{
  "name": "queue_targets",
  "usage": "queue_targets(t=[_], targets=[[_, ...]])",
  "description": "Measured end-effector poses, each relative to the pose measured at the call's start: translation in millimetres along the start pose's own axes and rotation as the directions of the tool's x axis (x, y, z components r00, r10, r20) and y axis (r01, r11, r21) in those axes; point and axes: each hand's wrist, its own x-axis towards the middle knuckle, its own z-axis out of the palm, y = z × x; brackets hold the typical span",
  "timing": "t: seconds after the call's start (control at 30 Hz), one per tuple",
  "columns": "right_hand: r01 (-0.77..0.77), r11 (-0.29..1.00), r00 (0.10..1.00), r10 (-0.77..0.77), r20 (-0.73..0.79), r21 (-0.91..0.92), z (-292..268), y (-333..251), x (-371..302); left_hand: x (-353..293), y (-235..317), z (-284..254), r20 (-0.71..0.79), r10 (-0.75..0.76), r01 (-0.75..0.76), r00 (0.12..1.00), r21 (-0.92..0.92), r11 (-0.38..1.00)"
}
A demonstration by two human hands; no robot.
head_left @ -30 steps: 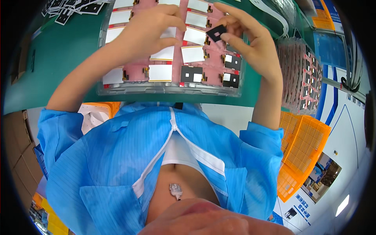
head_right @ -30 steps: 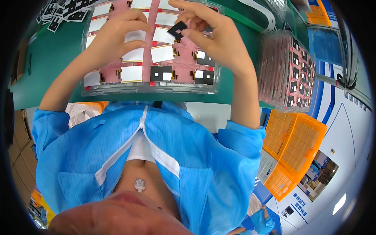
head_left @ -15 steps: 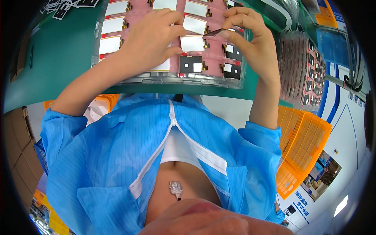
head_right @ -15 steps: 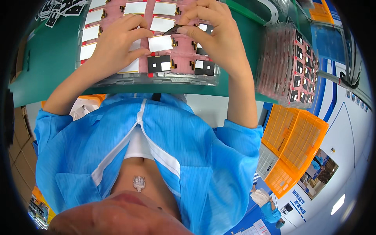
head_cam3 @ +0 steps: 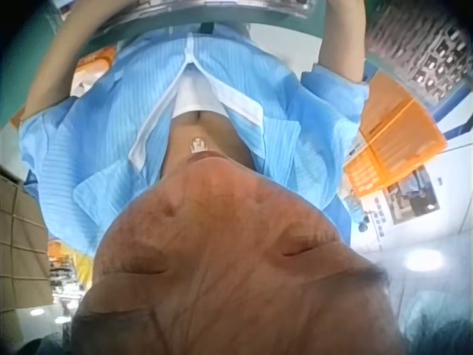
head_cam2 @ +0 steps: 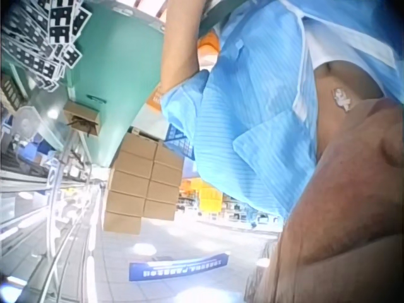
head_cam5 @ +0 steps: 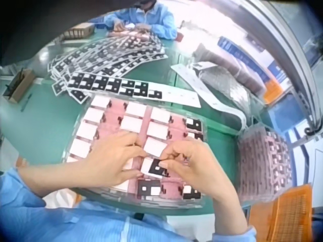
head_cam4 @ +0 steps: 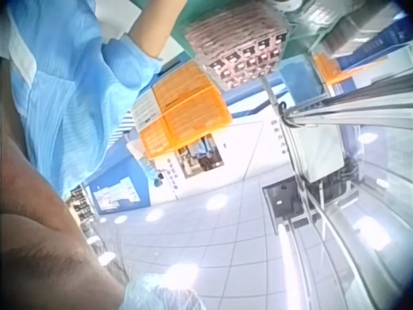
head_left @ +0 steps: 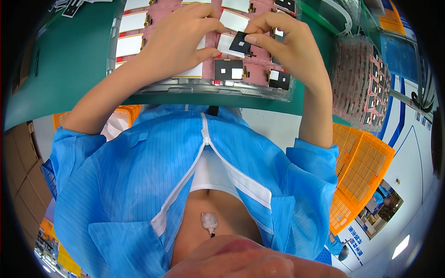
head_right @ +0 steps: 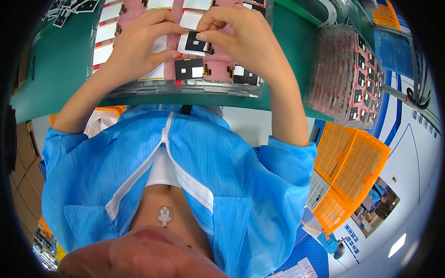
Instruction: Assembling small electronic modules by applying component parts from a sheet to units in a tray.
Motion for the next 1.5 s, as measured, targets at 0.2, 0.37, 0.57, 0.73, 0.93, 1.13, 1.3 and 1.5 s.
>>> queue_targets(t=[0.2, 0.37, 0.57, 0.73, 0.93, 1.13, 1.3, 1.5], targets=[[-0.069, 0.995, 0.995, 0.062, 0.081, 0.078, 11.4, 11.8, 8.9, -2.7, -3.7, 4.2, -0.004, -0.057, 0.057, 0.998, 0.0, 0.998], [-0.056, 0.995, 0.991, 0.044, 0.127, 0.087, 17.4, 14.7, 11.2, -4.0, -3.4, 7.0, -0.028, -0.057, 0.057, 0.998, -0.005, 0.998], [-0.028, 0.997, 0.988, 0.016, 0.154, 0.076, 15.0, 6.2, 20.5, 8.2, -17.6, 30.0, -0.348, 0.168, -0.251, 0.922, -0.211, 0.945], [-0.249, 0.968, 0.953, 0.237, 0.187, 0.041, 10.3, -16.1, 29.5, 11.1, -26.5, 44.4, -0.604, 0.237, -0.536, 0.761, -0.379, 0.754], [-0.253, 0.966, 0.954, 0.239, 0.179, 0.06, 11.5, -9.9, 27.6, 8.3, 7.2, -4.4, 0.044, -0.09, 0.095, 0.995, -0.128, 0.987], [-0.247, 0.968, 0.954, 0.237, 0.184, 0.034, 12.8, -9.1, 30.1, 8.4, 8.0, -6.8, 0.049, -0.098, 0.103, 0.994, -0.108, 0.989], [-0.249, 0.968, 0.953, 0.24, 0.184, 0.03, 12.3, -9.6, 29.0, 8.0, 8.7, -7.3, 0.036, -0.091, 0.095, 0.995, -0.112, 0.989], [-0.273, 0.962, 0.945, 0.264, 0.194, 0.021, 12.1, -10.4, 29.1, 8.9, 9.6, -5.4, 0.067, -0.107, 0.109, 0.992, -0.041, 0.993]])
